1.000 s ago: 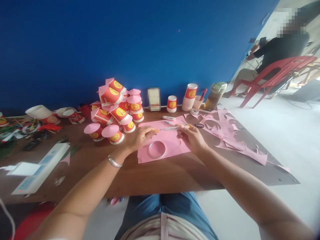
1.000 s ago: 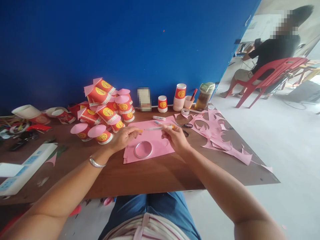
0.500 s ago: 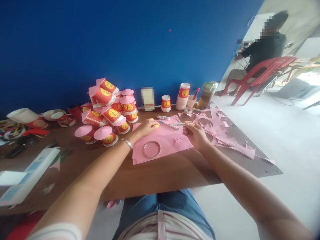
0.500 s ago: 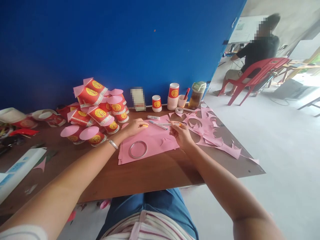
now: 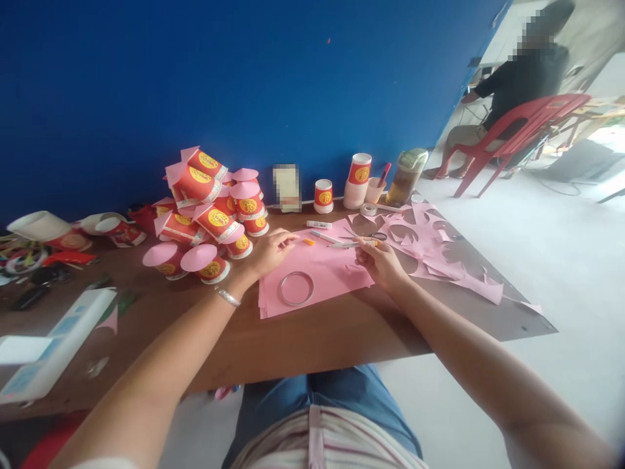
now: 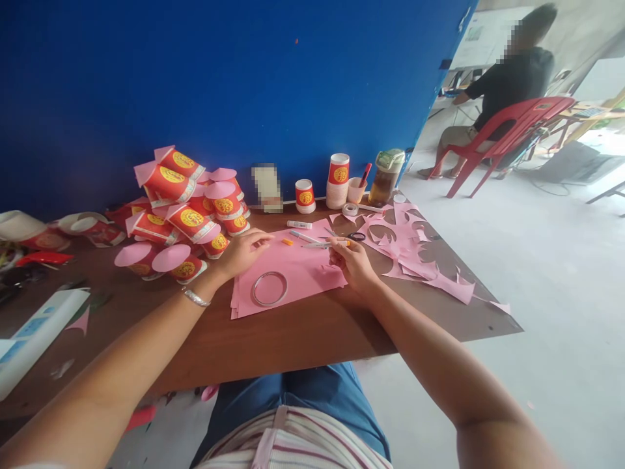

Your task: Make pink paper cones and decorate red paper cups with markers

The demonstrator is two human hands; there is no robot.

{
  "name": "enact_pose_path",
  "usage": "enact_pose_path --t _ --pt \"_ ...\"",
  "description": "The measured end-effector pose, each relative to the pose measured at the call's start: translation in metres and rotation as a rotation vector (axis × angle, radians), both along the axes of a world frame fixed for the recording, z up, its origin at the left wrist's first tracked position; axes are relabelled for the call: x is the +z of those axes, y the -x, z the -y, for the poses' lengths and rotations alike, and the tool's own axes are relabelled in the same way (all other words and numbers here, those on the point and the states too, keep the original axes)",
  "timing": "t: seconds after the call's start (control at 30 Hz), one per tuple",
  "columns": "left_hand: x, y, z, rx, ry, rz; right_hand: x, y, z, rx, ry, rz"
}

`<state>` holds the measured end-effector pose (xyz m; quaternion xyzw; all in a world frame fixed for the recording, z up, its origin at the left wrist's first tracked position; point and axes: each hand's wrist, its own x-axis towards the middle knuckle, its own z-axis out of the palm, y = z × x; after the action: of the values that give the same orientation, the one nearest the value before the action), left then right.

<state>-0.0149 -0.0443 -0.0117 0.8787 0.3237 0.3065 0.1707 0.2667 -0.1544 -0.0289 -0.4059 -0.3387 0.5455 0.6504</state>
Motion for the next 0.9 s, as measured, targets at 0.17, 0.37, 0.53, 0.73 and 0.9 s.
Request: enact_pose_path --t 0.17,0.37,0.53,0.73,0.9 --pt "0.012 0.013 0.037 -0.004 -0.106 0.001 -0.003 0.001 0.000 0.012 -0.004 -0.027" --pt "0.019 0.027 0.067 -0.007 -0.146 0.023 0.018 -0.015 -0.004 -0.138 -0.074 -0.017" --pt "0.018 0.035 0.076 -0.035 -0.155 0.049 0.053 -0.065 -0.013 -0.374 -0.155 0.067" --pt "0.019 0.037 0.079 -0.043 -0.161 0.032 0.086 -0.088 -0.016 -0.474 -0.209 0.043" --pt "0.019 0.042 0.086 0.019 -0.097 -0.087 0.090 -0.070 -0.023 -0.379 -0.306 0.023"
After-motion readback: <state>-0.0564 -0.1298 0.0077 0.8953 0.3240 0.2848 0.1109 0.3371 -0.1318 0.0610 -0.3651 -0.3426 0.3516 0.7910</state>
